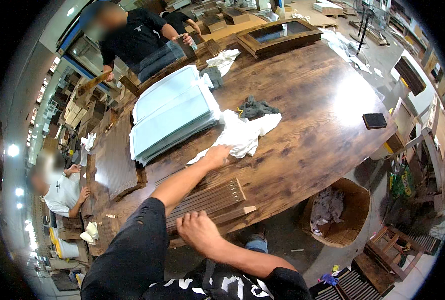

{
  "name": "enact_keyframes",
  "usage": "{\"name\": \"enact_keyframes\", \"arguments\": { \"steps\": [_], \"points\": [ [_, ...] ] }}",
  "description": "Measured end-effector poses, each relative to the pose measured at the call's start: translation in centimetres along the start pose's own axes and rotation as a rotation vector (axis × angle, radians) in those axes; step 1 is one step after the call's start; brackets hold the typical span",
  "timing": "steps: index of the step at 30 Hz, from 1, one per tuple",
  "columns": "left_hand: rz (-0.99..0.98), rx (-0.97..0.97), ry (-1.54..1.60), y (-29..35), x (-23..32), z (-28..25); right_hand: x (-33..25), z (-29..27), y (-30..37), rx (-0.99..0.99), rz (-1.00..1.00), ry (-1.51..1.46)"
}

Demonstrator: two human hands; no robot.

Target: The person assembles wooden frame components on a large workbench in a workshop. They pick up individual wooden slats and frame pieces, align them, and stack them into organized piles. The person also wipes the wooden surfaces with a white cloth and discards used cloths into a nearby bin.

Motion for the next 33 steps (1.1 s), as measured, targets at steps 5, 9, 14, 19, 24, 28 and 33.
{"name": "enact_keyframes", "arguments": {
  "steps": [5,9,14,19,24,28,33],
  "points": [
    [0.143,-0.109,-0.018,-2.4,0.1,-0.4,0.0,-0.3,0.0,0.034,-0.056,-0.043],
    [0.09,-0.09,0.849,1.9,6.5,-16.4,1.5,0.1,-0.8,0.082,-0.025,-0.055],
    [-0.028,0.33,1.572,18.3,4.1,-28.2,1.2,-0.6,-1.3,0.013,-0.077,-0.021],
    [-0.258,0.693,1.351,42.9,1.0,-32.4,0.9,-1.9,-1.5,-0.118,0.004,-0.065],
    [-0.959,0.323,1.146,66.5,8.0,-23.5,-0.5,-3.6,-3.7,-0.403,-0.034,-0.009],
    [-0.954,1.492,1.334,71.9,18.5,-15.8,-2.7,-3.1,-6.6,-0.437,-0.106,-0.107],
    [-1.219,1.675,1.213,69.9,18.8,-3.1,-6.0,-2.5,-9.0,-0.644,-0.105,-0.066]
  ]
}}
Point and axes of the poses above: each hand's wrist, its own y-axis away from the middle knuckle, its own z-axis out of the palm, x = y × z, the point moved 2 cm from there along -y, towards the middle knuckle, and after that the axes turned 12 degrees about -x, right-handed, at the moved point
